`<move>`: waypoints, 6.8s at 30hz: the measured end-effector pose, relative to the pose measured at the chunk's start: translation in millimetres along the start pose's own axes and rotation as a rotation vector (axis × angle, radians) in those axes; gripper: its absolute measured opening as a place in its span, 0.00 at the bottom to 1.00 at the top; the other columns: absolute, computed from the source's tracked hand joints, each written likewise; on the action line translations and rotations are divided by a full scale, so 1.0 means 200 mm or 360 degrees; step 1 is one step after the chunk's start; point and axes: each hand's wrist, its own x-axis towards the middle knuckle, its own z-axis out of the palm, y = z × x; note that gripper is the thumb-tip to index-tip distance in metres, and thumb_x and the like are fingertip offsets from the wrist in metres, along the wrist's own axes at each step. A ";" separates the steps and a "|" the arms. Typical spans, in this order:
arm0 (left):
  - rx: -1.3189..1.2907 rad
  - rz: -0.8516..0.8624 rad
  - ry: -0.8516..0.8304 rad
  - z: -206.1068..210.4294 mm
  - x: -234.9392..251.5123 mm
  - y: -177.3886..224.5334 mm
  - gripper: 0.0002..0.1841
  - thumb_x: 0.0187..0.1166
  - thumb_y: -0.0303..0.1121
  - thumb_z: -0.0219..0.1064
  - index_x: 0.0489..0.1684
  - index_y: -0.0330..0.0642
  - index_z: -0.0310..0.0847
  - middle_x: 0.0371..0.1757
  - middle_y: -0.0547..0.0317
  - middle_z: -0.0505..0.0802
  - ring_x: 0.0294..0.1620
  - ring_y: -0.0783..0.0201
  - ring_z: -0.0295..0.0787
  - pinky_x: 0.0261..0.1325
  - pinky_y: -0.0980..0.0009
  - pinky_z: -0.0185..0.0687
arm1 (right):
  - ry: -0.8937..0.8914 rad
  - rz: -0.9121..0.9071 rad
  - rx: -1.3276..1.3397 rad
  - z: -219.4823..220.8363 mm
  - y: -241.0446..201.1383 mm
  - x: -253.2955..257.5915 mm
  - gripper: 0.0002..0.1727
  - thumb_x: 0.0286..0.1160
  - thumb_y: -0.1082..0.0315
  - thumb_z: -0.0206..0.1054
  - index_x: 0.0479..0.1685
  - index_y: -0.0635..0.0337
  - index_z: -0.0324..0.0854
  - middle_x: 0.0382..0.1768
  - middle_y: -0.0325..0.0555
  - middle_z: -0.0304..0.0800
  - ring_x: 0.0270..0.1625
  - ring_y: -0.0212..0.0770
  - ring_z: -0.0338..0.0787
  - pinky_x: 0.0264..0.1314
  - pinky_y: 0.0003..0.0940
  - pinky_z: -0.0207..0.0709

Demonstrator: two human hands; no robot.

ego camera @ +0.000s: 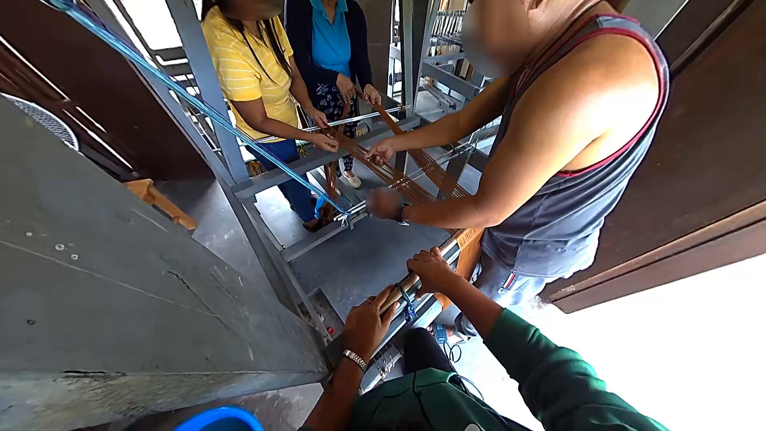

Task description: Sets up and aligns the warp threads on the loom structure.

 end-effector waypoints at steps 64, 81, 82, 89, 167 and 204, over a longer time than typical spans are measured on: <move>-0.0054 -0.0003 -0.0097 -0.04 -0.01 0.01 0.30 0.88 0.67 0.45 0.90 0.82 0.61 0.64 0.55 0.94 0.62 0.53 0.92 0.67 0.48 0.83 | 0.0037 0.0023 0.0039 0.00 0.00 0.00 0.43 0.37 0.40 0.90 0.61 0.50 0.84 0.60 0.50 0.88 0.70 0.56 0.81 0.77 0.66 0.60; -0.0032 -0.0111 -0.0751 -0.12 0.30 0.16 0.59 0.66 0.71 0.72 0.99 0.67 0.38 0.65 0.38 0.91 0.64 0.38 0.89 0.66 0.34 0.81 | 0.0027 0.0024 0.0041 -0.01 0.00 0.00 0.44 0.39 0.41 0.90 0.62 0.49 0.83 0.60 0.50 0.88 0.70 0.56 0.81 0.77 0.67 0.59; -0.0098 -0.0114 -0.0794 -0.11 0.32 0.15 0.61 0.65 0.69 0.75 0.99 0.65 0.37 0.66 0.37 0.90 0.66 0.37 0.89 0.67 0.33 0.80 | 0.0019 0.0028 0.0034 -0.01 0.00 0.00 0.44 0.39 0.41 0.90 0.63 0.49 0.83 0.60 0.50 0.88 0.70 0.56 0.81 0.77 0.66 0.60; -0.0533 -0.0061 -0.0895 -0.07 0.37 0.10 0.61 0.66 0.50 0.84 0.99 0.60 0.38 0.77 0.35 0.83 0.75 0.38 0.83 0.76 0.35 0.74 | 0.0047 0.0000 0.0070 -0.01 0.01 0.00 0.44 0.38 0.41 0.91 0.62 0.50 0.83 0.59 0.51 0.88 0.70 0.58 0.81 0.78 0.68 0.59; -0.0530 -0.0039 -0.0876 -0.08 0.36 0.10 0.44 0.69 0.49 0.81 0.89 0.52 0.64 0.74 0.41 0.86 0.75 0.45 0.83 0.78 0.39 0.74 | 0.0031 0.0014 0.0049 -0.01 0.00 0.00 0.45 0.38 0.41 0.90 0.64 0.47 0.83 0.59 0.49 0.88 0.69 0.55 0.81 0.77 0.65 0.59; -0.0525 -0.0046 -0.0881 -0.08 0.35 0.11 0.43 0.69 0.50 0.81 0.88 0.53 0.65 0.72 0.43 0.87 0.74 0.46 0.84 0.77 0.40 0.75 | 0.0026 0.0016 0.0049 -0.01 0.01 0.00 0.45 0.38 0.41 0.90 0.64 0.47 0.83 0.59 0.49 0.88 0.70 0.55 0.81 0.78 0.67 0.59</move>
